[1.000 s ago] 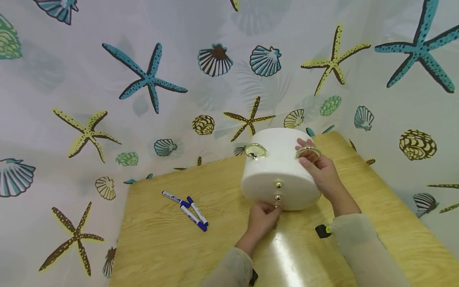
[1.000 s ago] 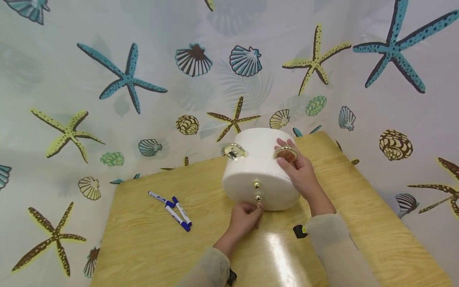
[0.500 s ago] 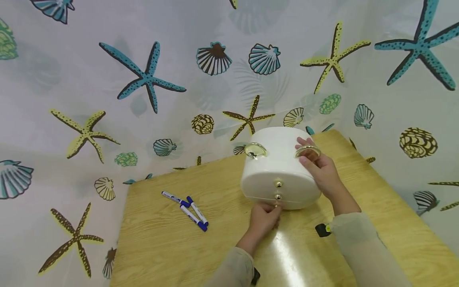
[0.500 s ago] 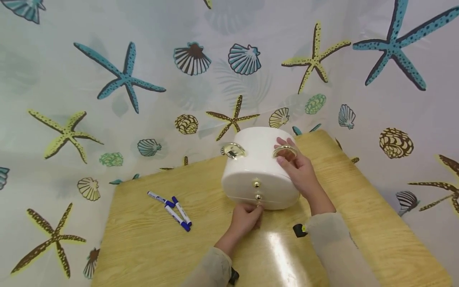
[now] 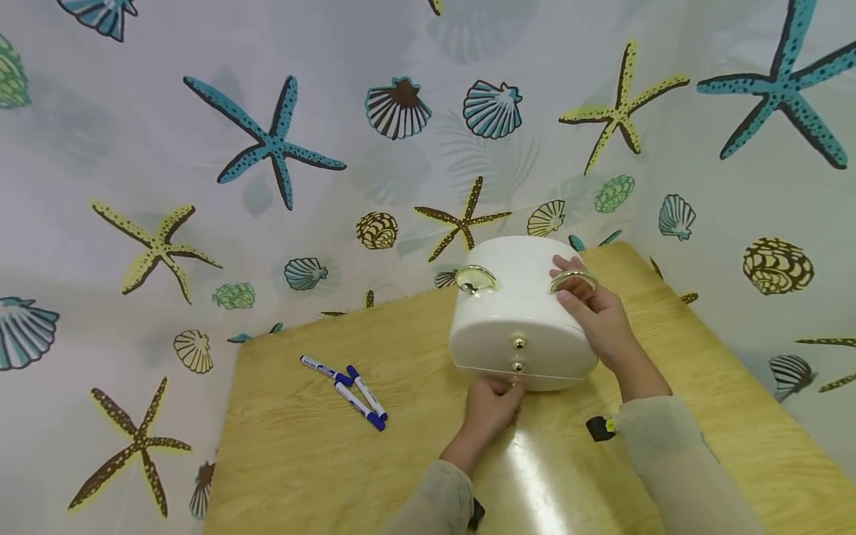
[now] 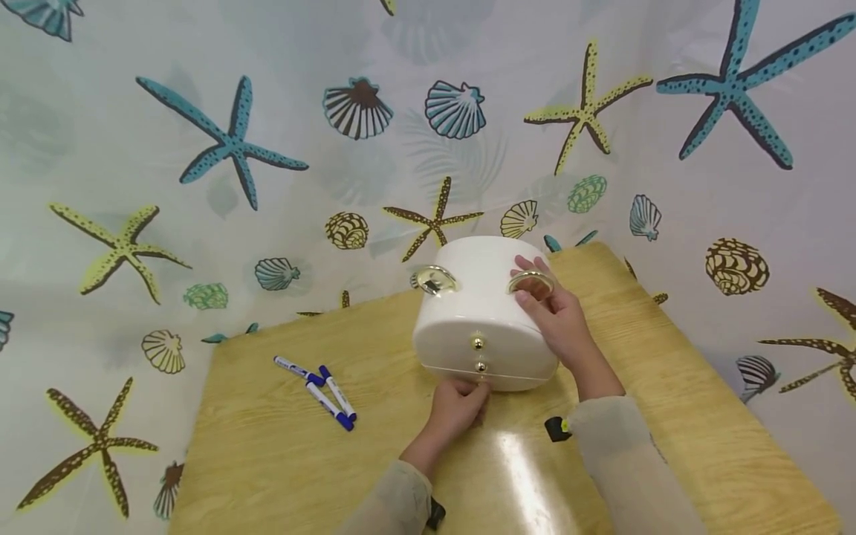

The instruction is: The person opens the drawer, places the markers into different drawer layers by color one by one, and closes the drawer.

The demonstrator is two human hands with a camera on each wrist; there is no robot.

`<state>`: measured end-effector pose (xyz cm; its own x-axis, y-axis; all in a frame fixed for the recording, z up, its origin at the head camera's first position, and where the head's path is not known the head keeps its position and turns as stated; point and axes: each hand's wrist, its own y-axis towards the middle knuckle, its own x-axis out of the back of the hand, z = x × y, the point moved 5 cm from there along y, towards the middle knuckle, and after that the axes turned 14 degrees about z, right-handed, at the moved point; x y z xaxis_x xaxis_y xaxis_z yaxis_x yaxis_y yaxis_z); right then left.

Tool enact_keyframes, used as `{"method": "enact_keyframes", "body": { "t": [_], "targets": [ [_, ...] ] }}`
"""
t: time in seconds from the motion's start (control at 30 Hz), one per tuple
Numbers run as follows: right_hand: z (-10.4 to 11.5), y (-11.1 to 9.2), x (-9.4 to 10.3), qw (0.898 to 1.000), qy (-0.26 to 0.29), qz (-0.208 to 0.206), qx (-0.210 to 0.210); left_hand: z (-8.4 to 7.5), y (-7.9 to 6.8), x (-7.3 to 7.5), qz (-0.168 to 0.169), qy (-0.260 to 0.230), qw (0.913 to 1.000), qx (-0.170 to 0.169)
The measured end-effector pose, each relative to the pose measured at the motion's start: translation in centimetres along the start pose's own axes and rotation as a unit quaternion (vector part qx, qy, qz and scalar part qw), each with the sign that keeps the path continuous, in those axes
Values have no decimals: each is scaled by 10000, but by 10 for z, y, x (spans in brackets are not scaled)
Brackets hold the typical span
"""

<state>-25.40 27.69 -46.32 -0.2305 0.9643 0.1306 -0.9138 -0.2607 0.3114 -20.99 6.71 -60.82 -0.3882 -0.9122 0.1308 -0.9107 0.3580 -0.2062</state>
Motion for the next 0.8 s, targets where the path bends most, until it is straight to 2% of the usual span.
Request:
{"method": "enact_keyframes", "body": {
  "t": [0.37,0.67,0.8],
  "targets": [
    [2,1,-1,10000,67,-47,-17,2,-9,3,162,109,9998,4],
    [2,1,-2,9998,182,-106,-15,5,-20,3,294,-99,9995,-8],
    [3,0,-3,9998,160,-87,-15,8,-27,1,319,-192,9993,91]
  ]
}}
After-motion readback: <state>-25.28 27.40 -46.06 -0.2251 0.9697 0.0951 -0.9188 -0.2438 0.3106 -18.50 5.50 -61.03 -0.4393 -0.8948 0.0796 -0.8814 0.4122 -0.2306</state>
